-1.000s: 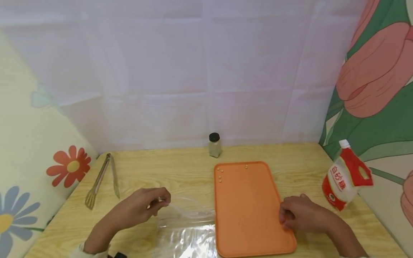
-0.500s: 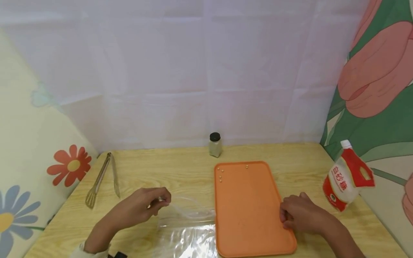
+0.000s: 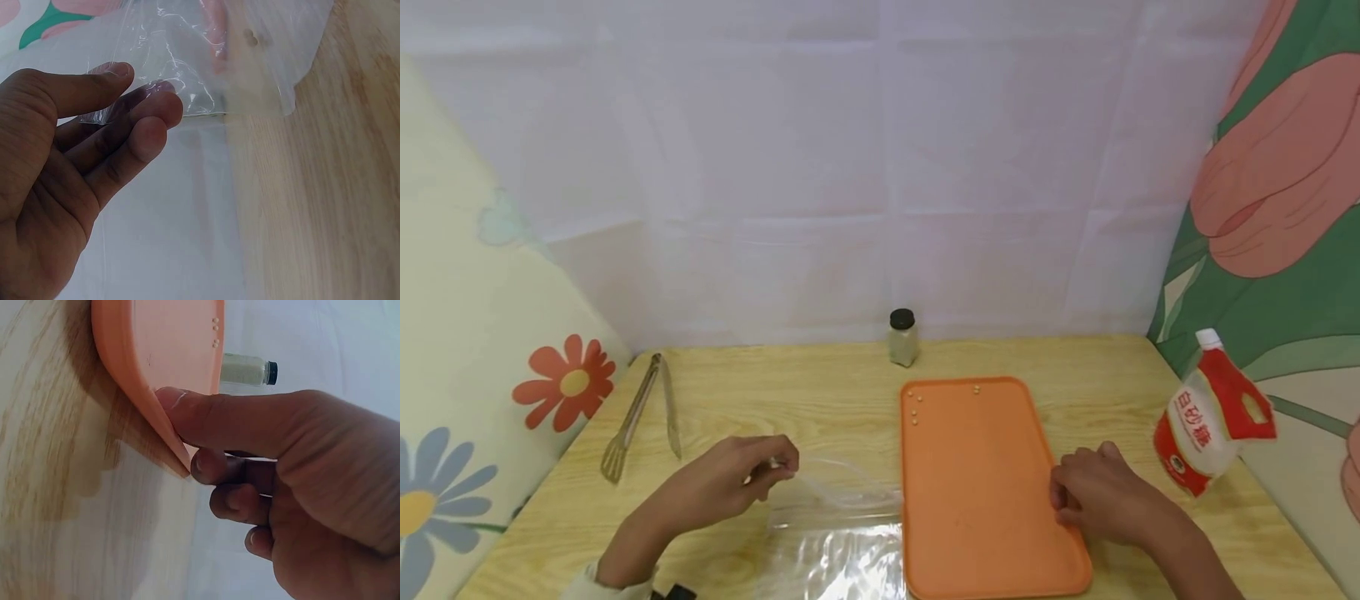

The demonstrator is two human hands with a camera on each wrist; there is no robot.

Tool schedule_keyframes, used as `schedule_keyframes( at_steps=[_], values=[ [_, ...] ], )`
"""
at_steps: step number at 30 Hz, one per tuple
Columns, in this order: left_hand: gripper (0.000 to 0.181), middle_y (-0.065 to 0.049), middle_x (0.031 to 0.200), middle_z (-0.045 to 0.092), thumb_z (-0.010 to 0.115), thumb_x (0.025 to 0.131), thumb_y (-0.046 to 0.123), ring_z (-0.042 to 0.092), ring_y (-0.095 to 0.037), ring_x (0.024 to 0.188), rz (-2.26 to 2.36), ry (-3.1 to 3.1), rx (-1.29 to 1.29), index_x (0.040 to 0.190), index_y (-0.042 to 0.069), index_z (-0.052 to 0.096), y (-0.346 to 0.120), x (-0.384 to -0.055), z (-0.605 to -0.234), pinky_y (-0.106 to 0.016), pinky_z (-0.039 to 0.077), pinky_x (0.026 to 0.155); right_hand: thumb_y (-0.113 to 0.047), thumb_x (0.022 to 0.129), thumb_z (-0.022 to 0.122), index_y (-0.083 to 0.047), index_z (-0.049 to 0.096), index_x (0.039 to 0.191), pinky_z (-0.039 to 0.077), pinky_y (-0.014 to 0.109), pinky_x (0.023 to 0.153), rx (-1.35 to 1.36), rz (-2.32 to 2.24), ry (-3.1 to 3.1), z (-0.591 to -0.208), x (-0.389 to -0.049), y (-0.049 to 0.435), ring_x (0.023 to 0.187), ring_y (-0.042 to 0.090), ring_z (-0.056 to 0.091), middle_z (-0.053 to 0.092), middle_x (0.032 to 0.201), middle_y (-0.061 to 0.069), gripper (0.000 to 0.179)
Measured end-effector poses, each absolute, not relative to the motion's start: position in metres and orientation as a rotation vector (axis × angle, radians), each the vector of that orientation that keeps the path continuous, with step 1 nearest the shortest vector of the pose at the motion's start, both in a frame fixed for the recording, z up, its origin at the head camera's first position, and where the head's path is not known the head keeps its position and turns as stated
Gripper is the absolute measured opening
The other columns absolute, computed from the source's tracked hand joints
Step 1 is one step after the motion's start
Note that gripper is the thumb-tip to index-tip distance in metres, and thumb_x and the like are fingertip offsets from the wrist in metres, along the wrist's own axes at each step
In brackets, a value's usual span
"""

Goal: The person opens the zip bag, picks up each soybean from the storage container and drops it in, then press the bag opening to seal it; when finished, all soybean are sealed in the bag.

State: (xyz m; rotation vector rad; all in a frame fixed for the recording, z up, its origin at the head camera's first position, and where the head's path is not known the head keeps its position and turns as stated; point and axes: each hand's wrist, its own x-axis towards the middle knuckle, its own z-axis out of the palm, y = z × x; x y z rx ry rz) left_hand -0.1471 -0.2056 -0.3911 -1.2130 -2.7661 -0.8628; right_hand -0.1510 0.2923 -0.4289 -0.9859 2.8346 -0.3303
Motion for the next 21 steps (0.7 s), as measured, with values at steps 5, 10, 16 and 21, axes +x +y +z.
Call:
schedule_keyframes(
  at_steps=[5, 10, 16, 21],
  values=[
    [0.016, 0.006, 0.087, 0.064, 0.065, 0.098, 0.004, 0.056, 0.000, 0.066, -0.867, -2.758, -1.221, 0.101, 0.019, 0.062, -0.205, -0.147, -0.391, -0.021, 0.050, 0.058, -0.030, 0.082, 0.084, -0.037, 0.055, 0.077, 0.023, 0.034, 0.068, -1.063, -0.238, 2.901, -0.428, -0.150, 0.290, 0.067, 0.001, 0.034, 0.037, 0.070, -0.022, 0.030],
    [0.020, 0.006, 0.087, 0.064, 0.066, 0.098, 0.004, 0.056, 0.000, 0.067, -0.870, -2.752, -1.234, 0.101, 0.022, 0.061, -0.205, -0.147, -0.390, -0.021, 0.050, 0.058, -0.027, 0.082, 0.083, -0.034, 0.055, 0.074, 0.023, 0.034, 0.069, -1.111, -0.157, 2.938, -0.427, -0.150, 0.288, 0.068, 0.003, 0.035, 0.037, 0.070, -0.022, 0.030],
    [0.023, 0.006, 0.088, 0.065, 0.066, 0.097, 0.003, 0.057, 0.000, 0.068, -0.867, -2.764, -1.227, 0.102, 0.025, 0.060, -0.205, -0.147, -0.390, -0.021, 0.050, 0.059, -0.025, 0.081, 0.083, -0.033, 0.054, 0.074, 0.024, 0.032, 0.068, -1.275, -0.147, 3.022, -0.432, -0.152, 0.289, 0.068, 0.002, 0.038, 0.037, 0.072, -0.024, 0.031],
    [0.022, 0.005, 0.088, 0.066, 0.066, 0.097, 0.003, 0.057, 0.000, 0.068, -0.867, -2.761, -1.227, 0.102, 0.023, 0.061, -0.205, -0.147, -0.391, -0.021, 0.051, 0.059, -0.026, 0.087, 0.080, -0.036, 0.058, 0.081, 0.023, 0.029, 0.070, -1.307, -0.383, 2.965, -0.435, -0.153, 0.281, 0.071, -0.003, 0.039, 0.040, 0.076, -0.027, 0.025]
  ],
)
